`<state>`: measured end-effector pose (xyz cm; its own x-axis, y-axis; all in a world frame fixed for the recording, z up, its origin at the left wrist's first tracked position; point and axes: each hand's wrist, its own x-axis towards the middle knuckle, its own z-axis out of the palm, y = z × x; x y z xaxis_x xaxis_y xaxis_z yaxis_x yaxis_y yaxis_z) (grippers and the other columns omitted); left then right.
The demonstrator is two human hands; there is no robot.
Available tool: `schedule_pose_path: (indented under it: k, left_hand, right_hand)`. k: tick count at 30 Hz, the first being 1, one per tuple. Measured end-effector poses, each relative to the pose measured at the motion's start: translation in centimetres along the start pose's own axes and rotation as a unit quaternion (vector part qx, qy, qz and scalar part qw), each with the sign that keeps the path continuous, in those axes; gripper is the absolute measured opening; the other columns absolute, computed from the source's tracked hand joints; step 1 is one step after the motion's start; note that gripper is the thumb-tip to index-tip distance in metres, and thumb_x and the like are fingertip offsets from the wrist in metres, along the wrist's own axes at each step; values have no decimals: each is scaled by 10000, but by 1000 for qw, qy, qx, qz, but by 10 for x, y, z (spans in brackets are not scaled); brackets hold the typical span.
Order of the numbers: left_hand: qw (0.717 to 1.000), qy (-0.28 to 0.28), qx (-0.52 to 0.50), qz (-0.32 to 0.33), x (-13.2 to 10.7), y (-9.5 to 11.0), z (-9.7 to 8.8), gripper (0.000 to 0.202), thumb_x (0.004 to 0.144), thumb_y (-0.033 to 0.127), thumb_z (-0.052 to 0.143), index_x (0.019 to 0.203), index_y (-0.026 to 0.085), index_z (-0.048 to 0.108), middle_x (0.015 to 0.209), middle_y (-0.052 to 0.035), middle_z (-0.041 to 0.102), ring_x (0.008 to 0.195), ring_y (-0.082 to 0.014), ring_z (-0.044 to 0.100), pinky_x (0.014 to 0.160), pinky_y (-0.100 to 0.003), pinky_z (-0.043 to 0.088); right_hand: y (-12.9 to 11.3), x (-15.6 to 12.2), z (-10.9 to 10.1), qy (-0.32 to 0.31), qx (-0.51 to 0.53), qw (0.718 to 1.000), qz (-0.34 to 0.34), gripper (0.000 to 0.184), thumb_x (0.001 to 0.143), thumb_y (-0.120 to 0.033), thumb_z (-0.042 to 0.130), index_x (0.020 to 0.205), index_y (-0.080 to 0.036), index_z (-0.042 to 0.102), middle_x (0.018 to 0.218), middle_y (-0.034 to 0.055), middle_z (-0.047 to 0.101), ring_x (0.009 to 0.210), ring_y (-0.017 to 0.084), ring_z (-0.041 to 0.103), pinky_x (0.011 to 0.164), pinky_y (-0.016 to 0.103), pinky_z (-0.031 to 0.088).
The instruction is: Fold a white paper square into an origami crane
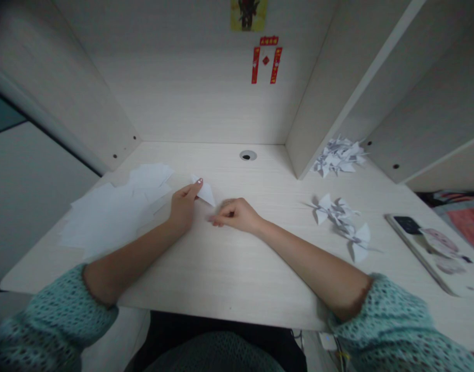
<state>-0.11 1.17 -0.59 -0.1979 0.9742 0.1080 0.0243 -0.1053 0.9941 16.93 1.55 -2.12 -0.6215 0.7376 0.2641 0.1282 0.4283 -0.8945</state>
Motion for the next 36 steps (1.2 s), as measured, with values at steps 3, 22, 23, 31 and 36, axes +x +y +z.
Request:
schedule_pose_path:
  k: [3, 22, 23, 31, 36]
  left_hand:
    - [1000, -1, 14, 5, 0, 1, 0, 436, 761, 522, 577, 528, 178, 448, 528, 42, 410, 520, -91, 369, 529, -242, 303]
    - [973, -171, 149, 39, -8, -5, 3, 291, 819, 462, 537, 961, 208, 539, 713, 31, 600, 622, -108, 530, 571, -211, 369]
    - [975, -174, 137, 30, -9, -5, 3, 339, 800, 453, 570, 1029, 210, 520, 717, 30, 612, 624, -110, 547, 568, -209, 378]
    - [978, -173, 114, 37, -11, -2, 2, 671, 751, 385, 658, 1342, 249, 369, 729, 37, 678, 700, -124, 633, 660, -224, 448]
    - [989, -125, 56, 52, -3, -10, -1, 400, 812, 381, 581, 1173, 212, 552, 718, 20, 670, 716, -126, 630, 685, -229, 474]
  right_hand:
    - [0, 0, -3, 46, 1, 999, 11, 342, 805, -455, 612, 630, -174, 694, 643, 40, 635, 641, 138, 571, 643, 280, 440]
    - [6, 7, 1, 186, 186, 964, 30, 341, 651, -331, 769, 814, -207, 497, 703, -34, 557, 584, 78, 502, 549, 213, 397]
    - [6, 7, 0, 194, 185, 963, 29, 320, 672, -333, 751, 804, -210, 487, 675, -41, 544, 567, 79, 494, 540, 215, 390]
    - [2, 6, -3, 219, 135, 965, 49, 193, 752, -363, 646, 847, -196, 620, 602, -29, 554, 561, 111, 523, 552, 247, 398]
    - [-2, 3, -3, 207, 74, 975, 38, 335, 717, -357, 675, 996, -174, 705, 675, -14, 532, 563, 85, 437, 526, 242, 342]
